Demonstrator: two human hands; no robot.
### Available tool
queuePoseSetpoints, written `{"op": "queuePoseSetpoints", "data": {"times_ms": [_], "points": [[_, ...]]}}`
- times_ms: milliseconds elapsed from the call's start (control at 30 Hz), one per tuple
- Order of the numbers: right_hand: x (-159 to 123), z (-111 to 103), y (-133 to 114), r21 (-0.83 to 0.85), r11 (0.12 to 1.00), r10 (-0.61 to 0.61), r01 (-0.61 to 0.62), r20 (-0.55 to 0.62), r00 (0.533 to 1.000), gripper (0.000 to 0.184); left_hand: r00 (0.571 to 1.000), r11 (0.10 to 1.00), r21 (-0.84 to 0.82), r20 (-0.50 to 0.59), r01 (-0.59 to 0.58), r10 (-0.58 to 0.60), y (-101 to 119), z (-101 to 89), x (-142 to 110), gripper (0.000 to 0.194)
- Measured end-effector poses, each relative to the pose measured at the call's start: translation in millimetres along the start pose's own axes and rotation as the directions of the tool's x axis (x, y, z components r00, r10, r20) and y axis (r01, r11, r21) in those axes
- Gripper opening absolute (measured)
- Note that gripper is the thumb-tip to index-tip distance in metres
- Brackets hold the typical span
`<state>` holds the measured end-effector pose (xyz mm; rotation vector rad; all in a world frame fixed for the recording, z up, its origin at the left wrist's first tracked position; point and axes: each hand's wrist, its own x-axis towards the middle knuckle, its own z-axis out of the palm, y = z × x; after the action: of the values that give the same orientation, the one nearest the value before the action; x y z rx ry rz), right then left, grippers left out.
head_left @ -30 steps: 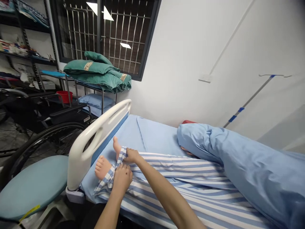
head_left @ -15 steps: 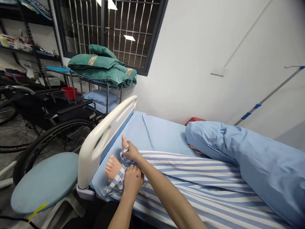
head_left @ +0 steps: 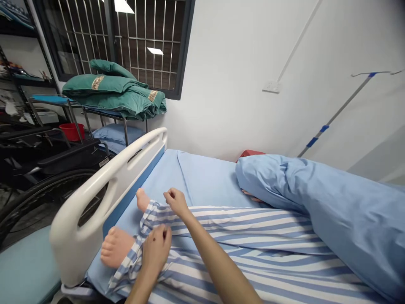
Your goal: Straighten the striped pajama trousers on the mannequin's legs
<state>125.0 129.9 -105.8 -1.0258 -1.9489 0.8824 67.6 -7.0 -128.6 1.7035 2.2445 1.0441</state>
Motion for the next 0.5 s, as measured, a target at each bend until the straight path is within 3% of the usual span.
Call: {"op": "queuePoseSetpoints", "data": {"times_ms": [67,167,233,300,367,433,500], "points": [[-1.0,-0.4,19.3,0.044,0.997,0.060,-0.058,-0.047,0.997,0.031,0.996,0.975,-0.201,0.000,0.092,-0.094,13.7,-0.2,31.1,0.032],[-1.7,2.6,40.8,0.068,0.996,0.058,-0.054,-0.058,0.997,0.033,0.976,0.863,-0.481,-0.058,0.156,-0.209,28.2,11.7,81.6,0.036],[-0.4,3.9,47.9,0.118,0.991,0.072,-0.064,-0.068,0.995,0.034,0.970,0.856,-0.496,-0.097,0.147,-0.223,27.3,28.9,104.8,0.036],[1.6,4.8,51.9,0.214,0.971,0.132,-0.107,-0.108,0.985,0.033,0.983,0.939,-0.328,-0.110,0.102,-0.145,18.9,48.9,114.8,0.033],[3.4,6.6,55.0,0.312,0.939,0.198,-0.143,-0.151,0.969,0.032,0.994,0.997,-0.059,-0.093,0.050,-0.056,8.6,65.3,114.5,0.029],[4.4,8.6,56.9,0.351,0.924,0.222,-0.150,-0.176,0.959,0.032,0.997,0.987,0.161,-0.073,0.022,-0.010,1.3,74.2,110.1,0.027],[5.2,8.1,55.2,0.316,0.934,0.229,-0.167,-0.170,0.958,0.032,0.998,0.963,0.268,-0.065,0.023,-0.006,-1.8,75.9,106.7,0.028]]}}
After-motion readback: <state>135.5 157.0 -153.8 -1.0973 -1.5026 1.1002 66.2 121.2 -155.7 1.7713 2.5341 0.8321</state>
